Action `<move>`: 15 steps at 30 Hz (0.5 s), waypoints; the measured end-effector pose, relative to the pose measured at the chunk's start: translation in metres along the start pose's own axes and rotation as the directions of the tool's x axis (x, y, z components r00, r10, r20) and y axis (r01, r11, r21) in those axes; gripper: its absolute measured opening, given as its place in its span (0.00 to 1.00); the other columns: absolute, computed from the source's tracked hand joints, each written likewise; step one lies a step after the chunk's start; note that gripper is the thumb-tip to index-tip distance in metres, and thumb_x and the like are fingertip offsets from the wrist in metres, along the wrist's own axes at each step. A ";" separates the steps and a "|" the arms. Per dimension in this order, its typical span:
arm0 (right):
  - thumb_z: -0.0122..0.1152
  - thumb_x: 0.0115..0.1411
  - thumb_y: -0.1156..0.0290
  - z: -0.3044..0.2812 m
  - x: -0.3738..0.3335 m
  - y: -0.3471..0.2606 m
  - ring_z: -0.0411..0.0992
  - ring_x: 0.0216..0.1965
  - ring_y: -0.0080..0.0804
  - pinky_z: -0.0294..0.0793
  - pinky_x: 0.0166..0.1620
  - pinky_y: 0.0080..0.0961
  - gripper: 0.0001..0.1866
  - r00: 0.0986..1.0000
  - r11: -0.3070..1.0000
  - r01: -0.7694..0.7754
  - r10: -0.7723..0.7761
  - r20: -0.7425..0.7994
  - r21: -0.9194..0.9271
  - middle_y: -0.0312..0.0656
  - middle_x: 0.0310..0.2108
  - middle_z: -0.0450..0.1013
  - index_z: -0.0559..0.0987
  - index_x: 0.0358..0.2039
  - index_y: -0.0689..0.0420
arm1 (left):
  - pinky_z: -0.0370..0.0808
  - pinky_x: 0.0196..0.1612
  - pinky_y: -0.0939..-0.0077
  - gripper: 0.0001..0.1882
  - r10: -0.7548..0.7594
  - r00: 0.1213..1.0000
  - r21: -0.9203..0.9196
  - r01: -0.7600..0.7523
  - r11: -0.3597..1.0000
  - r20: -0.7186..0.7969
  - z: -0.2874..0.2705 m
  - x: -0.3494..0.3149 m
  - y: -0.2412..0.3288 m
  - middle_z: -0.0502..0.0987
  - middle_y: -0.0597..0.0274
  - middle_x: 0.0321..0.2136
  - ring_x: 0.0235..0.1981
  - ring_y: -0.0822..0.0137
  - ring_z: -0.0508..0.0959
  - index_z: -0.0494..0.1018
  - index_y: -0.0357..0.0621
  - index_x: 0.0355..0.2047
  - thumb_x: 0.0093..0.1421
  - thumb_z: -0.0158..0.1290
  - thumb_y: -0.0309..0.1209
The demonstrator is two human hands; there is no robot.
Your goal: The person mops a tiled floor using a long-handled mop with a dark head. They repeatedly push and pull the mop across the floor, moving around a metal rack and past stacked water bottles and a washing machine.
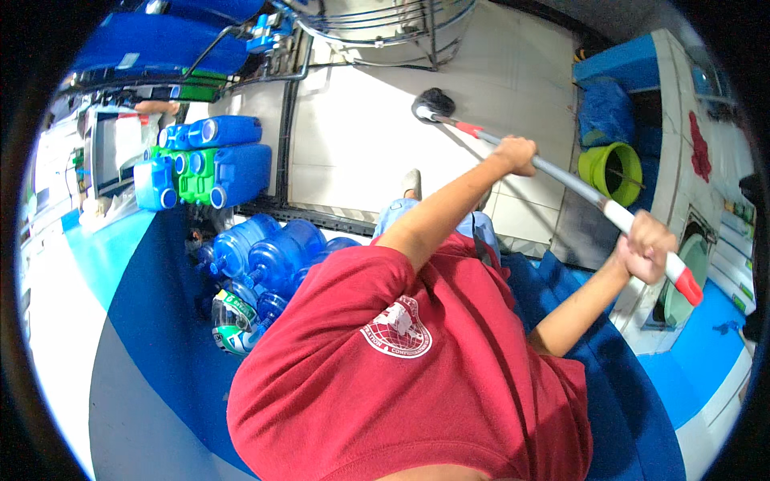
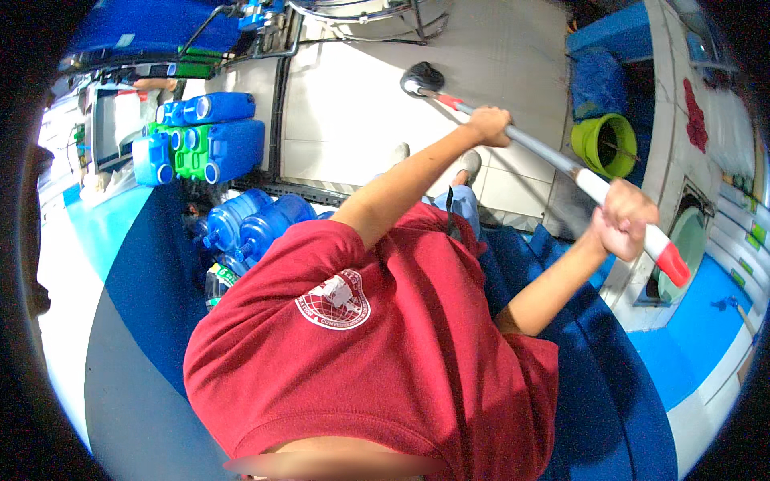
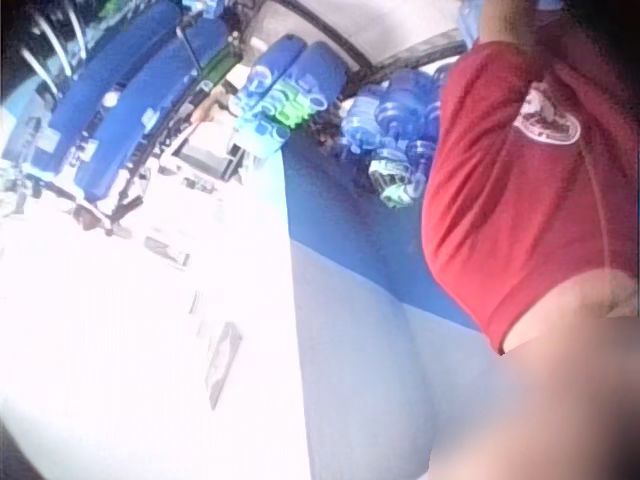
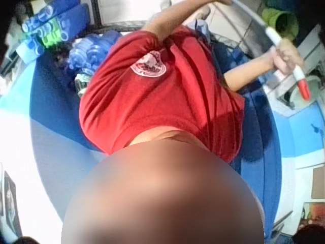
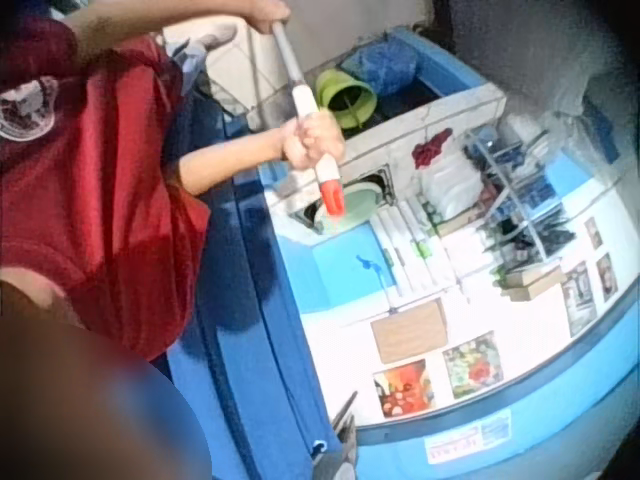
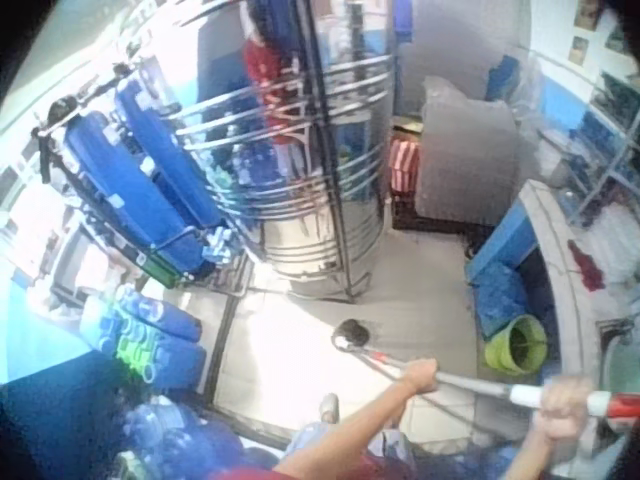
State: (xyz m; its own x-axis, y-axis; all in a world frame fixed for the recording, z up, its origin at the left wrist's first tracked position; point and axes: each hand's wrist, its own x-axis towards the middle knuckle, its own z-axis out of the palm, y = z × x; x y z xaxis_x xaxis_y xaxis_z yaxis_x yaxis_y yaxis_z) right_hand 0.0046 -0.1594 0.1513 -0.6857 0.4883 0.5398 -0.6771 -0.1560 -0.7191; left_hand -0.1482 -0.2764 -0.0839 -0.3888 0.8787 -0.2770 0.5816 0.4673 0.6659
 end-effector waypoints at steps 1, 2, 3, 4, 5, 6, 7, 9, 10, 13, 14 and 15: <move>0.52 0.55 0.69 0.019 -0.003 0.024 0.52 0.10 0.22 0.52 0.19 0.22 0.15 0.999 0.997 -0.036 0.038 -0.018 0.074 0.33 0.11 0.59 0.62 0.14 0.53 | 0.72 0.50 0.60 0.21 -0.019 0.998 0.015 0.020 1.000 -0.054 -0.011 -0.015 -0.031 0.79 0.48 0.35 0.40 0.52 0.79 0.80 0.47 0.37 0.39 0.55 0.36; 0.51 0.53 0.71 0.040 -0.010 0.050 0.52 0.11 0.23 0.53 0.20 0.23 0.13 0.998 0.998 -0.061 0.061 -0.030 0.006 0.33 0.11 0.58 0.61 0.14 0.53 | 0.73 0.49 0.60 0.21 -0.077 0.995 0.015 0.078 0.997 -0.069 -0.024 -0.030 -0.065 0.79 0.48 0.33 0.39 0.51 0.79 0.80 0.47 0.36 0.38 0.55 0.35; 0.51 0.51 0.72 0.062 -0.020 0.076 0.52 0.11 0.23 0.53 0.21 0.24 0.11 0.996 0.994 -0.084 0.082 -0.027 -0.067 0.33 0.11 0.57 0.61 0.15 0.52 | 0.73 0.48 0.60 0.20 -0.135 0.988 0.023 0.137 0.990 -0.072 -0.035 -0.049 -0.101 0.80 0.49 0.32 0.38 0.51 0.79 0.80 0.48 0.35 0.38 0.55 0.34; 0.51 0.51 0.71 0.083 -0.030 0.101 0.52 0.13 0.25 0.54 0.21 0.26 0.12 0.990 0.989 -0.137 0.139 0.033 -0.052 0.34 0.11 0.57 0.62 0.15 0.53 | 0.75 0.42 0.58 0.16 -0.142 0.960 -0.040 0.137 0.990 -0.240 -0.044 -0.075 -0.135 0.79 0.48 0.28 0.35 0.50 0.79 0.80 0.47 0.29 0.37 0.55 0.36; 0.52 0.50 0.71 0.106 -0.045 0.122 0.52 0.13 0.24 0.54 0.21 0.25 0.11 0.972 0.960 -0.234 0.229 -0.052 -0.151 0.34 0.12 0.57 0.63 0.15 0.55 | 0.75 0.41 0.58 0.15 -0.159 0.950 0.011 0.168 0.986 -0.270 -0.056 -0.093 -0.169 0.79 0.49 0.27 0.34 0.49 0.79 0.80 0.47 0.28 0.38 0.54 0.34; 0.55 0.49 0.70 0.127 -0.057 0.145 0.52 0.15 0.24 0.55 0.22 0.24 0.12 0.956 0.944 -0.292 0.293 -0.017 -0.151 0.34 0.13 0.58 0.63 0.15 0.55 | 0.75 0.41 0.59 0.13 -0.250 0.942 0.026 0.263 0.965 -0.223 -0.066 -0.108 -0.201 0.79 0.48 0.28 0.34 0.49 0.79 0.79 0.45 0.27 0.38 0.55 0.32; 0.55 0.48 0.69 0.143 -0.064 0.165 0.61 0.19 0.29 0.62 0.25 0.27 0.11 0.964 0.902 -0.178 0.240 0.116 -0.393 0.38 0.16 0.64 0.66 0.16 0.57 | 0.74 0.42 0.58 0.09 -0.286 0.906 -0.005 0.300 0.954 -0.311 -0.072 -0.127 -0.231 0.78 0.48 0.27 0.35 0.49 0.78 0.77 0.44 0.23 0.40 0.56 0.33; 0.56 0.46 0.67 0.179 -0.078 0.207 0.74 0.27 0.39 0.73 0.33 0.29 0.10 0.951 0.840 -0.013 0.177 0.252 -0.542 0.44 0.22 0.73 0.71 0.19 0.60 | 0.74 0.43 0.57 0.09 -0.317 0.866 0.015 0.350 0.937 -0.386 -0.084 -0.163 -0.290 0.77 0.49 0.27 0.37 0.50 0.78 0.75 0.43 0.20 0.42 0.56 0.34; 0.55 0.43 0.66 0.198 -0.083 0.225 0.72 0.26 0.39 0.71 0.32 0.29 0.09 0.899 0.904 -0.118 0.273 0.343 -0.411 0.45 0.22 0.72 0.70 0.19 0.59 | 0.74 0.43 0.57 0.09 -0.341 0.845 0.031 0.387 0.922 -0.413 -0.088 -0.182 -0.315 0.77 0.49 0.29 0.38 0.50 0.78 0.74 0.43 0.23 0.43 0.57 0.34; 0.57 0.38 0.70 0.254 -0.091 0.260 0.64 0.21 0.39 0.65 0.27 0.32 0.10 0.777 0.967 -0.115 0.230 0.586 -0.227 0.41 0.17 0.61 0.65 0.17 0.57 | 0.74 0.44 0.58 0.14 -0.418 0.786 -0.015 0.463 0.886 -0.455 -0.100 -0.235 -0.372 0.76 0.49 0.38 0.40 0.49 0.77 0.73 0.46 0.34 0.47 0.58 0.35; 0.61 0.35 0.69 0.267 -0.090 0.266 0.63 0.22 0.41 0.65 0.28 0.34 0.13 0.677 0.971 -0.133 0.236 0.697 -0.200 0.41 0.18 0.61 0.66 0.17 0.57 | 0.73 0.44 0.58 0.16 -0.425 0.774 -0.006 0.479 0.878 -0.469 -0.102 -0.250 -0.383 0.75 0.50 0.39 0.41 0.49 0.77 0.72 0.48 0.37 0.48 0.59 0.36; 0.62 0.33 0.69 0.282 -0.093 0.268 0.64 0.22 0.42 0.65 0.29 0.35 0.13 0.669 0.970 -0.126 0.239 0.704 -0.209 0.42 0.18 0.62 0.66 0.16 0.57 | 0.73 0.45 0.58 0.17 -0.458 0.768 -0.004 0.510 0.860 -0.447 -0.104 -0.261 -0.389 0.75 0.50 0.40 0.42 0.48 0.76 0.71 0.49 0.39 0.49 0.60 0.37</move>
State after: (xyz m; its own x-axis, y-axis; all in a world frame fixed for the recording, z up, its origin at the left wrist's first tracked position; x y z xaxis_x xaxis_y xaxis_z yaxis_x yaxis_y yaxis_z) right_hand -0.1880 -0.4887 0.0314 -0.8083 -0.3146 0.4976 -0.5144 -0.0337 -0.8569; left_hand -0.3472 -0.6978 -0.1988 -0.8844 0.4175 -0.2084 0.2990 0.8499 0.4340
